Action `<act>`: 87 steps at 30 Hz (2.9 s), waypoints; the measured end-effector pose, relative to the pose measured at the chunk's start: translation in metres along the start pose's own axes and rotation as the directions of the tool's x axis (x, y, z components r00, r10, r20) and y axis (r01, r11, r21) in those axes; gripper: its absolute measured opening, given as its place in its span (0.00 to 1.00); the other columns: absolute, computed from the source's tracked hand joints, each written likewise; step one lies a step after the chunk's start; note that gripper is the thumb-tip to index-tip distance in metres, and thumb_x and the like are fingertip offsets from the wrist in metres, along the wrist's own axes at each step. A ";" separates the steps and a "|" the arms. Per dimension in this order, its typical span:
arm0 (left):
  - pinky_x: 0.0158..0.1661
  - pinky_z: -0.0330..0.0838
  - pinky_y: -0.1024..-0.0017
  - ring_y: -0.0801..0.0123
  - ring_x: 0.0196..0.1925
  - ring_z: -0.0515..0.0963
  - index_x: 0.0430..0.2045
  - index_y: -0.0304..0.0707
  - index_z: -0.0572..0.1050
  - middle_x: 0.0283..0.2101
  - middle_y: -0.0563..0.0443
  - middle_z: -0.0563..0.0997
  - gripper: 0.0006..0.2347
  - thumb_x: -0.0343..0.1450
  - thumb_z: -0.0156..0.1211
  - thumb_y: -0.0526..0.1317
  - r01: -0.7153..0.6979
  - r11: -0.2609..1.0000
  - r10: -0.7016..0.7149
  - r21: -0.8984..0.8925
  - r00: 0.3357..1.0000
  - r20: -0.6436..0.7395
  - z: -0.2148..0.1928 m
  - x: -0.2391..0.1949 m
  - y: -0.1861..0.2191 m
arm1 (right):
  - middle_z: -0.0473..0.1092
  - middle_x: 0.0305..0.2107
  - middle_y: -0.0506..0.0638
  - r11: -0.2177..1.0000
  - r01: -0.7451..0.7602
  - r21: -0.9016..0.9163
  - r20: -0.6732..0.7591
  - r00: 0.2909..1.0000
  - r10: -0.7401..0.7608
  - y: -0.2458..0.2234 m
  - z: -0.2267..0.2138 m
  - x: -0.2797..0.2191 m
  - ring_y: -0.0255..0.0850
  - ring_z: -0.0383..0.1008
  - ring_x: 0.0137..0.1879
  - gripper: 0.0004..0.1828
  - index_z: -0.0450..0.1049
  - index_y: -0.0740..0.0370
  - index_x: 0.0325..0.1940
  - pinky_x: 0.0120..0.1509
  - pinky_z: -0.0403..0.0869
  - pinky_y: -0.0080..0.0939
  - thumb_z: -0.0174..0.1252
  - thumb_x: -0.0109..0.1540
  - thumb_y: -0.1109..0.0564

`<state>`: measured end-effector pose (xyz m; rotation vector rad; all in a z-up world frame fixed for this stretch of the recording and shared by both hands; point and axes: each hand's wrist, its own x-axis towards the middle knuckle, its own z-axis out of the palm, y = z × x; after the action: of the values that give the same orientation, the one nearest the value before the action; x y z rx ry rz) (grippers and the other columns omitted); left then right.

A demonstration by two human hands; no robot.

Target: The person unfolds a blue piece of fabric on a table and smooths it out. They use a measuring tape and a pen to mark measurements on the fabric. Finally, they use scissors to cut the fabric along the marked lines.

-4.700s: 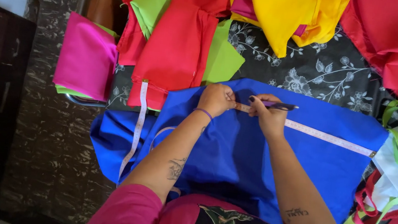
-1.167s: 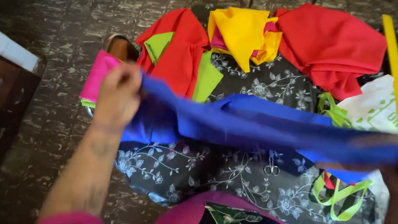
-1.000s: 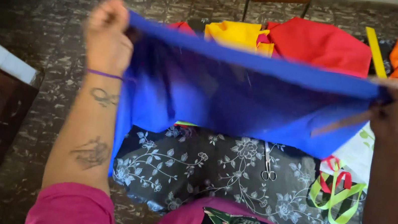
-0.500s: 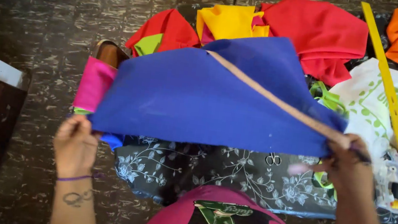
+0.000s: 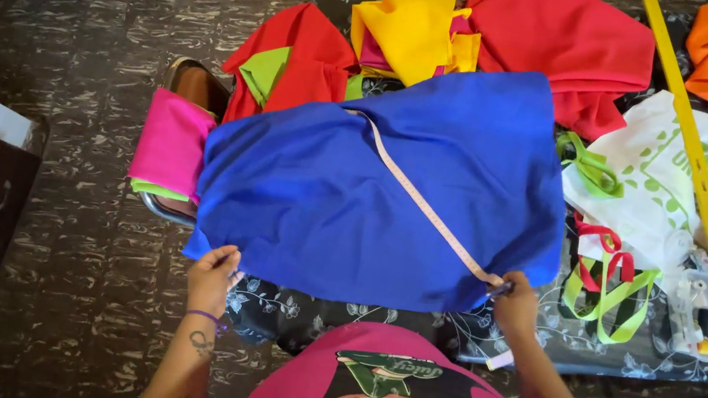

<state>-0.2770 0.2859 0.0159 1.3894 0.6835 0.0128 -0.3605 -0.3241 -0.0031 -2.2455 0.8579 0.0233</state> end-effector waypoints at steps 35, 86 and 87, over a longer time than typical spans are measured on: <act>0.47 0.80 0.61 0.54 0.40 0.88 0.39 0.61 0.89 0.40 0.53 0.90 0.06 0.71 0.69 0.46 0.096 0.361 0.113 0.928 0.983 -0.145 -0.056 0.013 -0.018 | 0.78 0.44 0.68 0.792 -0.482 -0.374 -0.315 0.870 0.380 -0.005 -0.113 0.016 0.65 0.82 0.45 0.19 0.67 0.57 0.64 0.42 0.84 0.64 0.63 0.72 0.53; 0.37 0.83 0.73 0.72 0.29 0.89 0.46 0.48 0.86 0.31 0.59 0.91 0.12 0.76 0.59 0.48 -0.642 0.326 -0.500 0.694 0.506 0.703 0.232 -0.127 0.015 | 0.81 0.33 0.55 0.926 -0.340 -0.165 -0.392 0.884 0.255 0.088 -0.046 0.020 0.60 0.84 0.48 0.10 0.76 0.49 0.43 0.58 0.80 0.59 0.68 0.60 0.53; 0.37 0.83 0.73 0.72 0.29 0.89 0.46 0.48 0.86 0.31 0.59 0.91 0.12 0.76 0.59 0.48 -0.638 0.322 -0.497 0.699 0.515 0.699 0.227 -0.116 0.001 | 0.81 0.33 0.55 0.929 -0.333 -0.162 -0.385 0.888 0.251 0.092 -0.048 0.020 0.60 0.84 0.48 0.10 0.76 0.49 0.43 0.58 0.80 0.59 0.68 0.60 0.53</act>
<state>-0.2686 0.0371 0.0722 2.2895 -0.4907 -1.2058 -0.4094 -0.4135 -0.0298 -2.3433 1.4560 -0.1630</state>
